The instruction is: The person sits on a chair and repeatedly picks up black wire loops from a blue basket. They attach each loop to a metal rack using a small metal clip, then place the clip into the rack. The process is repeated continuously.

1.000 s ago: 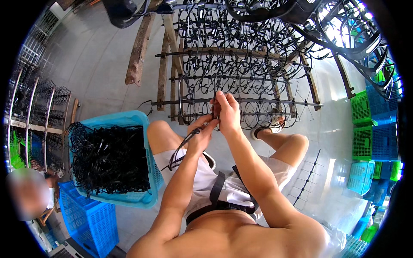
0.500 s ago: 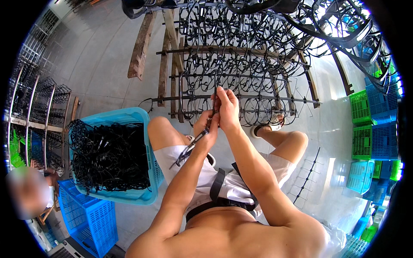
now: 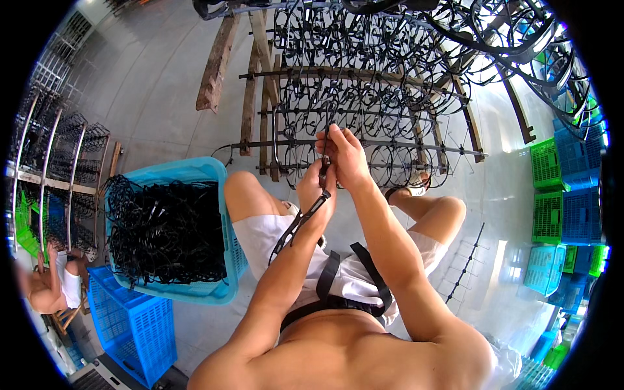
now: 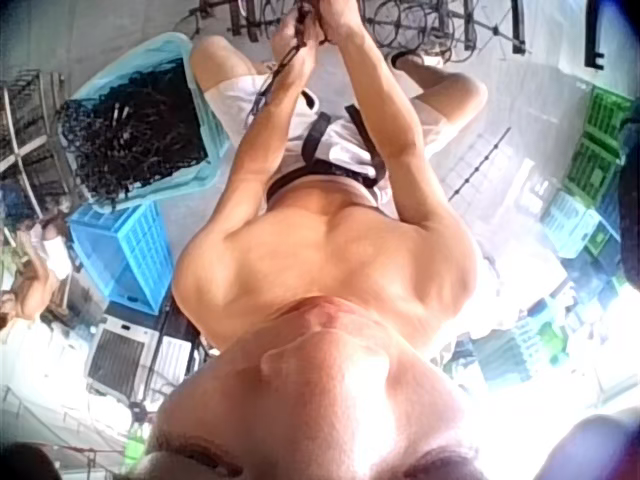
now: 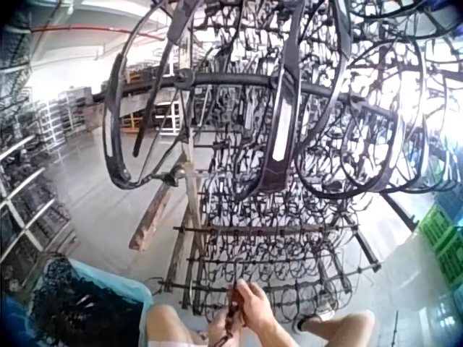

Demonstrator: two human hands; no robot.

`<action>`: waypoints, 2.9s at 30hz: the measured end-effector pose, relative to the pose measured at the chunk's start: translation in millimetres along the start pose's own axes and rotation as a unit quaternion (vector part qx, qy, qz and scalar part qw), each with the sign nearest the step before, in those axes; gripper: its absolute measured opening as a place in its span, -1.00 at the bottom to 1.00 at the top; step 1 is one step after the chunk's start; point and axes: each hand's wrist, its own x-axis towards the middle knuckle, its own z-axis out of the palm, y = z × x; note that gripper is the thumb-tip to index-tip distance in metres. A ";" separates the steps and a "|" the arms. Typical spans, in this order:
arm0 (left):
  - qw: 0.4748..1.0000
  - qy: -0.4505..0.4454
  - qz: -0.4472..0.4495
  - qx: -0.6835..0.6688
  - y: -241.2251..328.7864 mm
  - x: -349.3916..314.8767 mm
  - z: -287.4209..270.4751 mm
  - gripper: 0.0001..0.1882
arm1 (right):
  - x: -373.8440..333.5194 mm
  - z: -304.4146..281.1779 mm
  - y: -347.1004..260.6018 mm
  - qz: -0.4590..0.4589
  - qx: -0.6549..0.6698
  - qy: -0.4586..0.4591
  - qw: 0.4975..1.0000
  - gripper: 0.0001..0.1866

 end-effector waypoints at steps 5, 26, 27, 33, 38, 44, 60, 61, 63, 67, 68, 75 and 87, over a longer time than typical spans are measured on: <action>0.934 0.051 -0.113 -0.336 33.9 -20.7 -41.2 -0.68 | -55.7 4.4 -4.8 -0.260 -0.358 0.092 0.892 -0.69; 0.695 0.096 -0.127 -0.701 29.7 9.6 -114.2 -0.62 | -140.9 -52.0 64.9 0.178 -0.129 -0.130 0.967 -0.33; 0.712 0.090 -0.092 -0.691 35.1 8.9 -116.6 -0.61 | -140.7 -58.8 67.1 0.296 -0.040 -0.152 0.942 -0.30; 0.678 -0.141 0.002 -0.722 63.7 -21.6 -124.1 -0.56 | -144.4 -25.2 46.3 0.501 0.268 -0.148 0.809 -0.27; 0.708 -0.278 0.072 -0.645 65.9 -38.8 -149.4 -0.54 | -148.6 -36.3 6.2 0.347 0.432 -0.055 0.831 -0.64; 0.712 -0.188 0.143 -0.661 88.6 -47.1 -162.7 -0.60 | -161.5 -85.2 -101.2 0.021 0.266 -0.147 0.952 -0.61; 0.987 -0.120 0.104 0.026 20.9 -25.7 25.3 -0.80 | 22.8 -35.2 -56.5 0.021 -0.066 -0.047 0.996 -0.75; 0.986 -0.113 0.114 0.039 18.8 -24.3 26.1 -0.82 | 24.1 -33.8 -54.9 0.014 -0.062 -0.034 0.997 -0.75; 0.988 -0.091 0.119 0.032 18.1 -23.6 26.3 -0.83 | 26.1 -34.7 -57.1 0.024 -0.054 -0.026 0.998 -0.74; 0.994 -0.066 0.079 0.024 15.2 -23.9 35.1 -0.83 | 29.2 -43.3 -51.9 0.025 -0.043 -0.031 0.998 -0.74; 0.996 -0.062 0.065 0.018 14.9 -22.9 36.1 -0.83 | 29.4 -42.9 -50.5 0.024 -0.038 -0.038 0.998 -0.74; 0.987 -0.074 0.139 0.011 18.2 -17.3 33.1 -0.88 | 34.0 -42.4 -49.7 0.030 -0.053 -0.024 0.998 -0.74; 0.994 -0.043 0.096 -0.034 1.8 -20.9 37.0 -0.75 | 14.6 -44.0 -43.8 -0.061 -0.188 -0.018 0.980 -0.68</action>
